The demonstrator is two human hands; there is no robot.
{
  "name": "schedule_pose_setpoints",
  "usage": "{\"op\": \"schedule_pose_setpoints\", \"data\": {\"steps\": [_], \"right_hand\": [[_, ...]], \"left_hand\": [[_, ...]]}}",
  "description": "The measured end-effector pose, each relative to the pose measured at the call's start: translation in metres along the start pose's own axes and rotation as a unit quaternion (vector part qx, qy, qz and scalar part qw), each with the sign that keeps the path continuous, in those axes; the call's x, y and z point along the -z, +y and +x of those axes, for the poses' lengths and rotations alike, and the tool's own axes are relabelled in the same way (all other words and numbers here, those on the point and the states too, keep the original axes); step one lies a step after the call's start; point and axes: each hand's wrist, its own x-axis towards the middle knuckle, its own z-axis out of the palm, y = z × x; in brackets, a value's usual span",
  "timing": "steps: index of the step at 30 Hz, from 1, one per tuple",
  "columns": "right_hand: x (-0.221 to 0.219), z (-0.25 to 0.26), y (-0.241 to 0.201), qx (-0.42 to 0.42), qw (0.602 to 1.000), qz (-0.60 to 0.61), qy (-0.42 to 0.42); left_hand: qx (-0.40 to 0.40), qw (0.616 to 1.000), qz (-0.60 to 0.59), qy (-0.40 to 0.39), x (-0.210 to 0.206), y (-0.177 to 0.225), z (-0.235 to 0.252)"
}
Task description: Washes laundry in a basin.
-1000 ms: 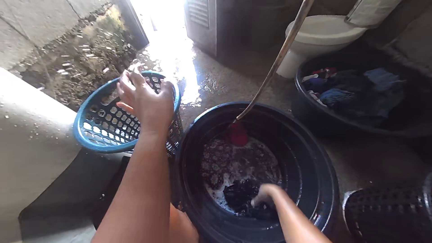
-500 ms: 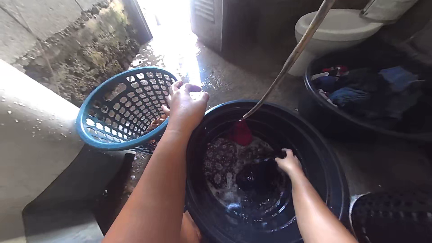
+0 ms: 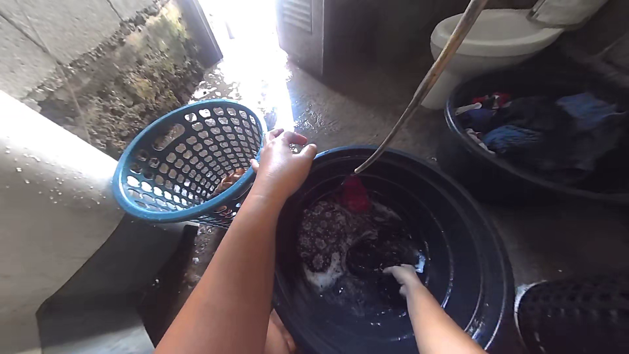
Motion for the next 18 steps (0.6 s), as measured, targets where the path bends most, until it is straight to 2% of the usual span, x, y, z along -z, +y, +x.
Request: {"op": "schedule_pose_setpoints", "data": {"steps": [1, 3, 6, 10, 14, 16, 18], "right_hand": [[0.005, -0.009, -0.010, 0.003, 0.995, 0.080, -0.062], [0.025, -0.030, -0.045, 0.079, 0.971, 0.130, -0.187], [0.065, -0.072, -0.115, 0.244, 0.924, 0.138, -0.260], [0.123, -0.164, -0.179, 0.418, 0.877, 0.099, -0.213], [0.150, -0.202, -0.189, 0.541, 0.827, 0.097, -0.120], [0.145, -0.187, -0.186, 0.536, 0.838, 0.028, -0.095], [0.122, -0.143, -0.174, 0.463, 0.880, -0.045, -0.097]], "left_hand": [[0.000, 1.000, 0.001, 0.000, 0.001, -0.001, 0.001], [0.001, 1.000, -0.007, -0.001, 0.002, -0.002, 0.003], [0.005, 1.000, -0.028, 0.001, 0.003, 0.001, 0.004], [0.001, 0.998, -0.065, 0.007, 0.001, 0.007, 0.002], [0.005, 0.998, -0.059, -0.003, 0.001, 0.007, 0.002], [0.003, 0.999, -0.049, -0.008, 0.000, 0.007, 0.002], [0.003, 0.999, -0.038, -0.016, -0.001, 0.008, 0.000]]}}
